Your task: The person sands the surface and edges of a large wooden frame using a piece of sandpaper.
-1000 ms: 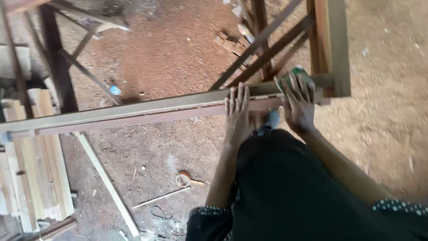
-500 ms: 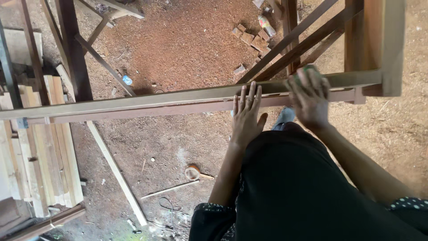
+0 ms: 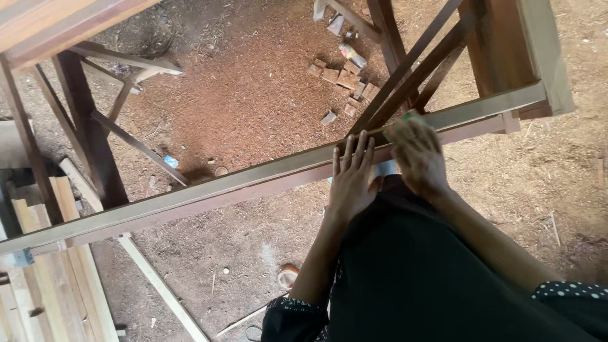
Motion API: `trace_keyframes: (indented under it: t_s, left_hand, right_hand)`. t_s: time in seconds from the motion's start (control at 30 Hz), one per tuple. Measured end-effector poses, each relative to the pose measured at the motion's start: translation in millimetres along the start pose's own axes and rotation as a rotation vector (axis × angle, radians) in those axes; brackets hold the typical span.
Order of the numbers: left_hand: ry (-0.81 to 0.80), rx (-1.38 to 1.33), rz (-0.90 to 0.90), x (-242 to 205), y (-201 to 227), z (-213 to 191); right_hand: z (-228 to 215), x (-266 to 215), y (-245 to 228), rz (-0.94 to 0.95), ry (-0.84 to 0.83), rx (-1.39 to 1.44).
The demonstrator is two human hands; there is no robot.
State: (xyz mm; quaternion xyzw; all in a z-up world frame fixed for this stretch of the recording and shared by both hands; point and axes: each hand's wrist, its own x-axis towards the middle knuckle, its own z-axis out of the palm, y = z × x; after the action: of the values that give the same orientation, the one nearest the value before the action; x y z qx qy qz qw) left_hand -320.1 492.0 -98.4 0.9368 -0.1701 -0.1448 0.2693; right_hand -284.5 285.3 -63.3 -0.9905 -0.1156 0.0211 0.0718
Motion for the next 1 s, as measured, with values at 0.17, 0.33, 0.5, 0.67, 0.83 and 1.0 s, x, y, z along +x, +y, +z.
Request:
trace_keyframes:
  t_s: [0.17, 0.33, 0.5, 0.67, 0.83, 1.0]
  left_hand:
    - [0.131, -0.013, 0.020, -9.9, 2.5, 4.0]
    - [0.160, -0.034, 0.009, -10.1, 6.6, 10.9]
    - [0.197, -0.073, -0.005, -8.5, 9.9, 5.8]
    - [0.176, -0.043, -0.021, -8.9, 9.7, 8.6]
    - [0.179, -0.034, -0.015, -9.3, 7.8, 15.7]
    - [0.262, 0.023, 0.029, -3.0, 4.3, 16.9]
  right_hand:
    - [-4.6, -0.2, 36.0, -0.046, 0.230, 0.102]
    - [9.6, 6.6, 77.3, 0.011, 0.276, 0.120]
    - [19.2, 16.6, 82.4, -0.054, 0.130, 0.279]
    - [28.1, 12.5, 72.9, -0.045, 0.159, 0.166]
    - [22.4, 5.8, 75.9, -0.187, 0.203, 0.236]
    - [-7.0, 8.7, 103.7, -0.039, 0.259, 0.126]
